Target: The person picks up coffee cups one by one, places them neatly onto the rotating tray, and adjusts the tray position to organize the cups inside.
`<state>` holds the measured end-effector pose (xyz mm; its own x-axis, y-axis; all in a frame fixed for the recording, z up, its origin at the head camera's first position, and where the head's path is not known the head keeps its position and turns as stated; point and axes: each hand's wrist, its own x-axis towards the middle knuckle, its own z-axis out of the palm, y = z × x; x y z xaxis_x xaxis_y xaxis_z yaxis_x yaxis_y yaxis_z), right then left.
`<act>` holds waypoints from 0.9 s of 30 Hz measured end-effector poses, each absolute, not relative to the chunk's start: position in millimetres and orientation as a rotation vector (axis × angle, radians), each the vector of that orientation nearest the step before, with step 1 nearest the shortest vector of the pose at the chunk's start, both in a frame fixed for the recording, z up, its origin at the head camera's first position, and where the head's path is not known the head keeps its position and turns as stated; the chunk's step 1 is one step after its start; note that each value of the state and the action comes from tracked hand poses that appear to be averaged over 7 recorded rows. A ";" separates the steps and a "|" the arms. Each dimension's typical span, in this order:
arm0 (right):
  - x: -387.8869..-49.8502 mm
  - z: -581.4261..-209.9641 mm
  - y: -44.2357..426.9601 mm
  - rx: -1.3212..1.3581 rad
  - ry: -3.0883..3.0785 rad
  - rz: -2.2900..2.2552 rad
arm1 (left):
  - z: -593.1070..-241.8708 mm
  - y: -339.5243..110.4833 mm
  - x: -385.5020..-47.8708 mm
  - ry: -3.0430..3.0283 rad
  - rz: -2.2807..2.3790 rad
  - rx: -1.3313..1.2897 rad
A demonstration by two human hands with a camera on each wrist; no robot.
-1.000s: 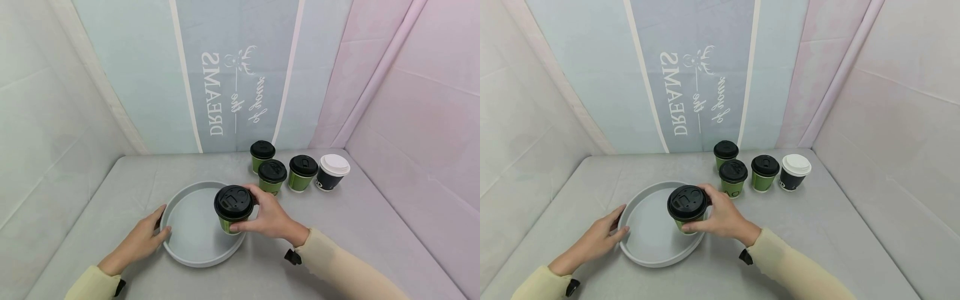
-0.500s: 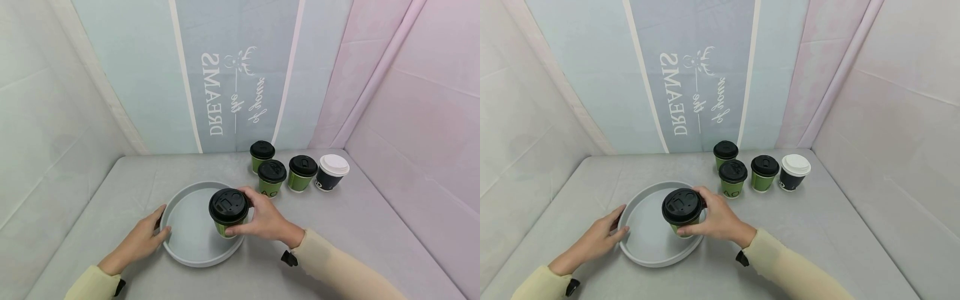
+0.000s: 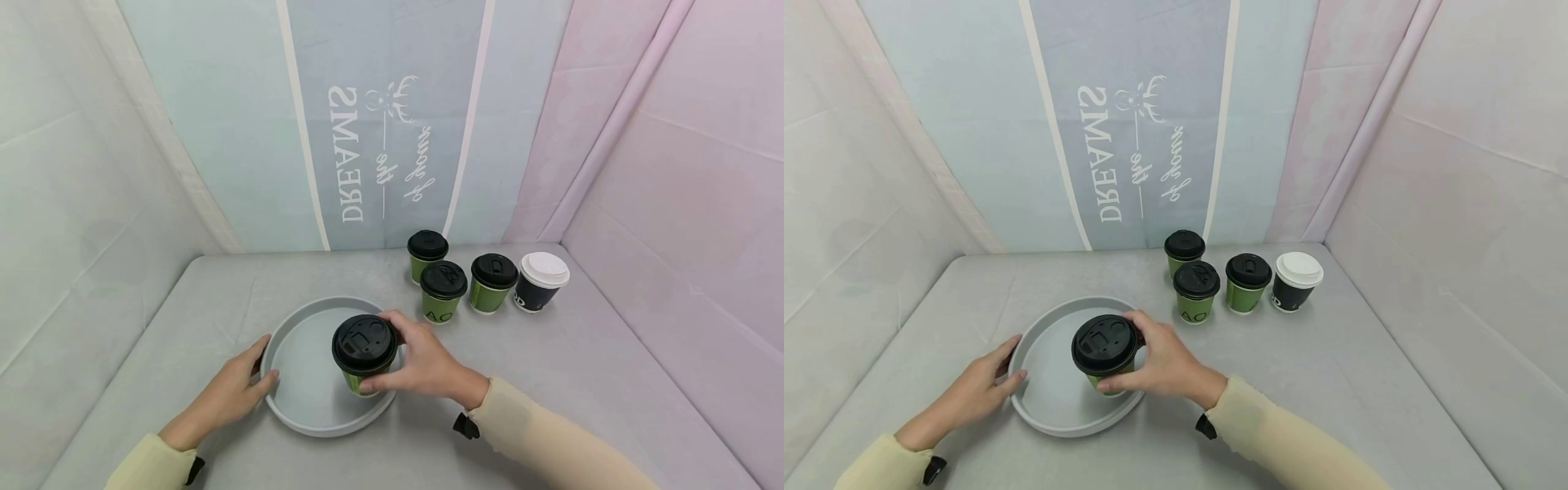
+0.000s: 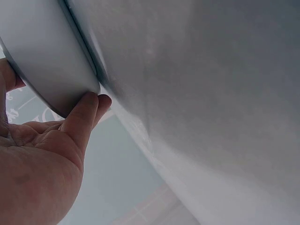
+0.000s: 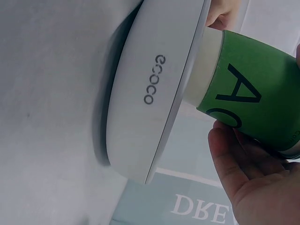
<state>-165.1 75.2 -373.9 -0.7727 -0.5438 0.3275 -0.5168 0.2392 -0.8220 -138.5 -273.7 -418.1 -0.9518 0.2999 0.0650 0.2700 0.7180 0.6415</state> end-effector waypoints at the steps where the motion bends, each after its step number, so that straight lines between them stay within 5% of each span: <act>1: -164.7 -374.5 74.7 -1.048 2.450 -1.608 | -418.4 -273.7 -138.5 2.872 1.060 0.474; 27: -158.4 -379.6 62.4 -1.090 2.389 -1.586 | -418.8 -273.8 -137.7 2.874 1.076 0.488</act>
